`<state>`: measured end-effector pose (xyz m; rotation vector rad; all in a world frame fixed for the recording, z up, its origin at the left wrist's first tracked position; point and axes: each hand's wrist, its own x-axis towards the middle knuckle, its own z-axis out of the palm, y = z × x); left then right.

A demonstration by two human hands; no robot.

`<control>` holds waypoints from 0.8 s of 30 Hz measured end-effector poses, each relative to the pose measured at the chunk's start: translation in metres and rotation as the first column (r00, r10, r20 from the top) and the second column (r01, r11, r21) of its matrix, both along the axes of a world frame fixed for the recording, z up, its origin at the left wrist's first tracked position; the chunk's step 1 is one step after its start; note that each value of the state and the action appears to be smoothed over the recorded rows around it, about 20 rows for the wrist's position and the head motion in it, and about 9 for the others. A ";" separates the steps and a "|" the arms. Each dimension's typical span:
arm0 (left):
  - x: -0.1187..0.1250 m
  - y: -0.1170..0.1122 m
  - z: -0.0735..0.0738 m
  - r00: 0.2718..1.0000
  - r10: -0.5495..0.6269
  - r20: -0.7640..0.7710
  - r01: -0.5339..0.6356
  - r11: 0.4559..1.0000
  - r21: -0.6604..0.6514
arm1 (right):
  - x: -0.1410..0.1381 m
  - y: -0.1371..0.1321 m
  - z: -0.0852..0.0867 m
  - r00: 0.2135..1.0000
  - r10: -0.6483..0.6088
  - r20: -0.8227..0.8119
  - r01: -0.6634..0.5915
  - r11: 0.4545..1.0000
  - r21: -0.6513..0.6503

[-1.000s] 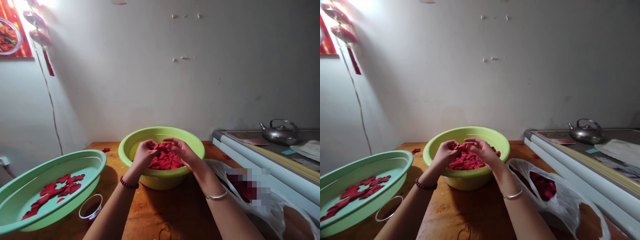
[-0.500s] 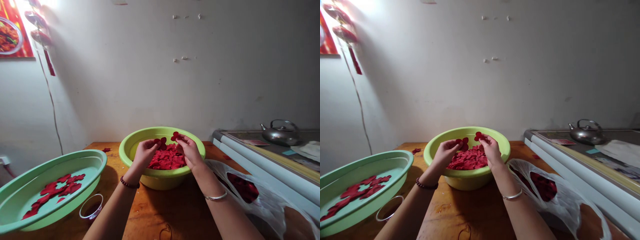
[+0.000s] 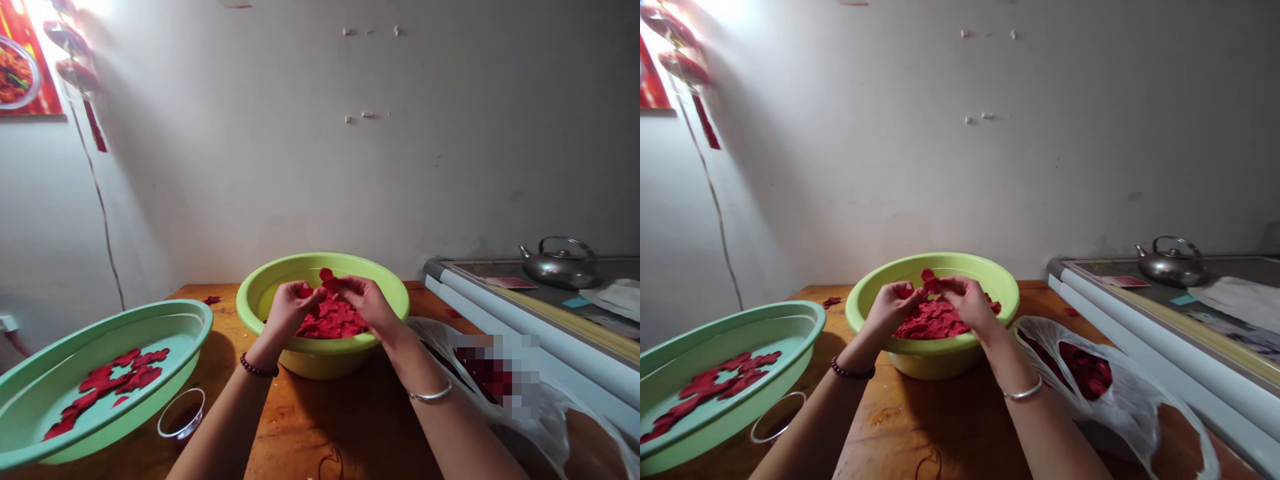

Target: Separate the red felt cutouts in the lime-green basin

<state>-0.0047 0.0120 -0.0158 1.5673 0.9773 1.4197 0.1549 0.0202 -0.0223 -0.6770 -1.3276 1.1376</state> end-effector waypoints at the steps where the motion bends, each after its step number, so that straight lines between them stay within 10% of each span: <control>1: 0.000 0.000 0.000 1.000 -0.001 0.002 0.001 1.000 0.005 | 0.001 0.002 0.000 0.995 -0.061 -0.074 0.058 0.997 -0.047; 18: 0.001 0.001 0.001 0.974 0.071 0.214 -0.062 0.997 -0.052 | 0.002 0.006 -0.003 0.990 -0.115 -0.082 0.098 0.977 -0.188; 24: 0.000 0.005 -0.004 0.968 0.142 0.207 -0.133 0.990 -0.055 | 0.011 -0.013 0.019 0.919 -0.379 -0.111 0.363 0.922 -0.138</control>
